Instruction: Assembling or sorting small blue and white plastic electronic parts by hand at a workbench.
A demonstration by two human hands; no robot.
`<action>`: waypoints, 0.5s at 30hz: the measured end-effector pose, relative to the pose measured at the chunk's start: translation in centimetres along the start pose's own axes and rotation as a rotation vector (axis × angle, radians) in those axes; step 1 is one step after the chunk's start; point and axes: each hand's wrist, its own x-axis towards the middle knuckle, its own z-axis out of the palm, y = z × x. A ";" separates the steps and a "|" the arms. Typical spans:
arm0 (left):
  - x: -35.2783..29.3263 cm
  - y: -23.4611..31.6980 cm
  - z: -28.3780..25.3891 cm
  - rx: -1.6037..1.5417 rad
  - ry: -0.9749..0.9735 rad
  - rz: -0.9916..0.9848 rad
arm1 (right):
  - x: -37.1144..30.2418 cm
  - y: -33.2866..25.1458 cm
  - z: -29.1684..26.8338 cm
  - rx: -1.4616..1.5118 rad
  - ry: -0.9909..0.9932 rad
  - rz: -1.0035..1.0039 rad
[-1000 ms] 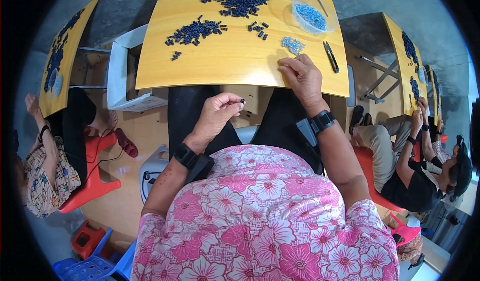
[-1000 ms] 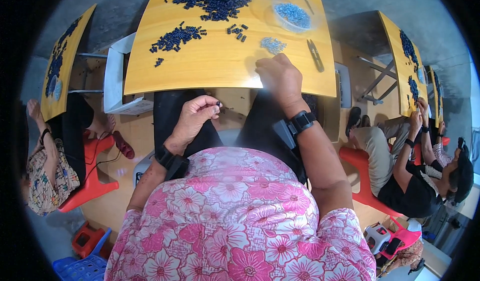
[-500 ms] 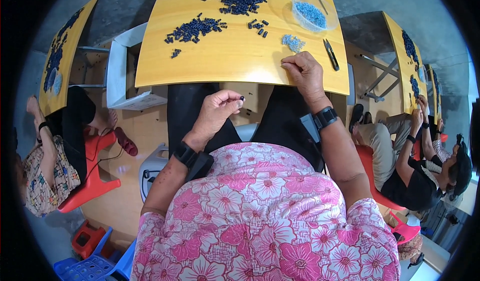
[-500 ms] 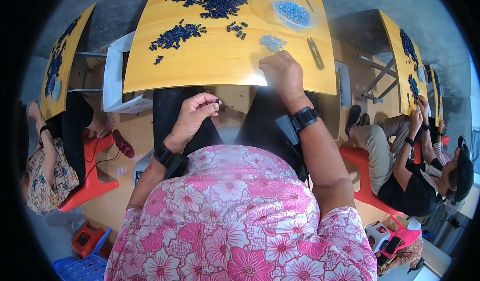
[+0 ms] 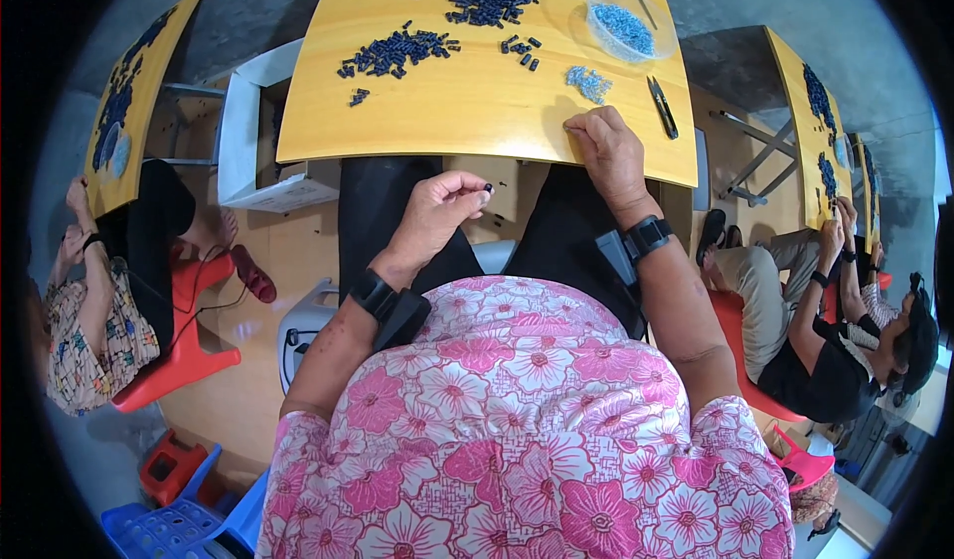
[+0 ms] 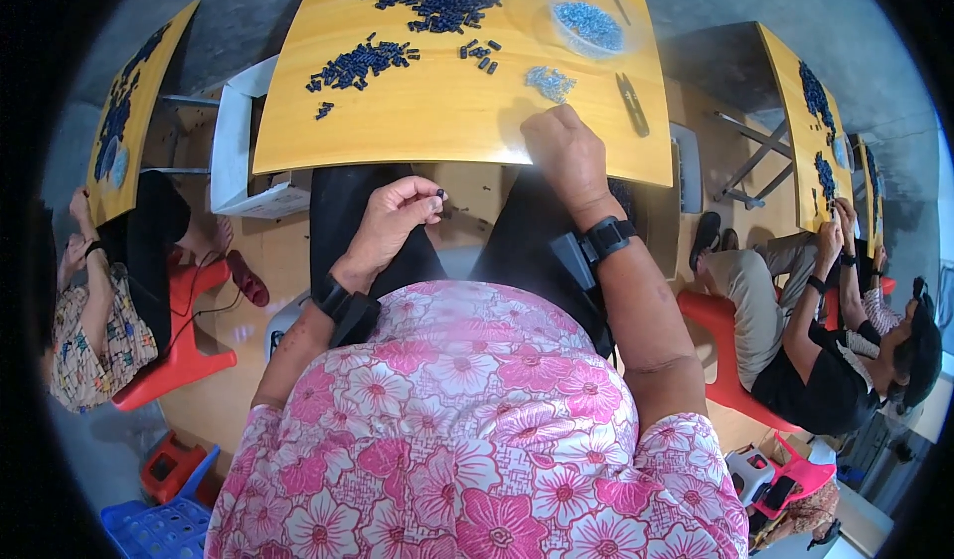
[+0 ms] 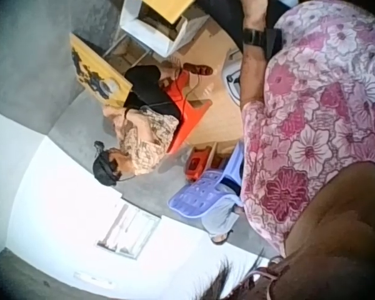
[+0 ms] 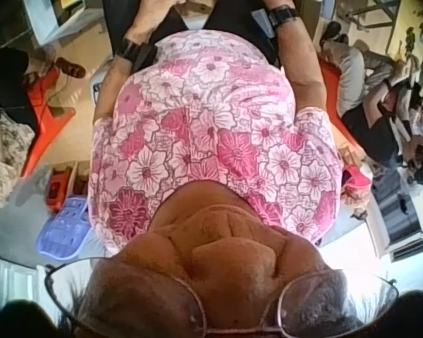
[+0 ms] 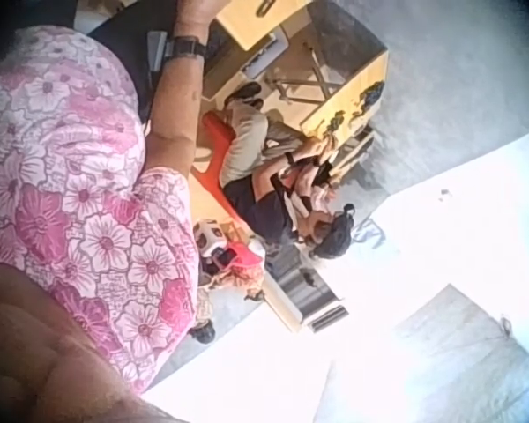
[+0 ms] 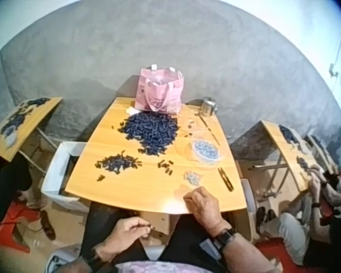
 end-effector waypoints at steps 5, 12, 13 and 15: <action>0.1 0.0 -0.1 -0.006 -0.005 0.002 | -0.3 0.3 0.1 0.031 0.000 -0.021; 0.0 -0.1 -0.1 0.005 -0.004 0.015 | -0.3 -0.2 0.0 -0.102 -0.126 -0.017; 0.0 0.0 -0.1 0.012 -0.002 0.013 | -0.3 -0.3 0.1 -0.100 -0.127 -0.020; 0.0 0.0 -0.1 0.015 -0.007 0.016 | -0.4 -0.4 0.3 -0.167 -0.142 -0.007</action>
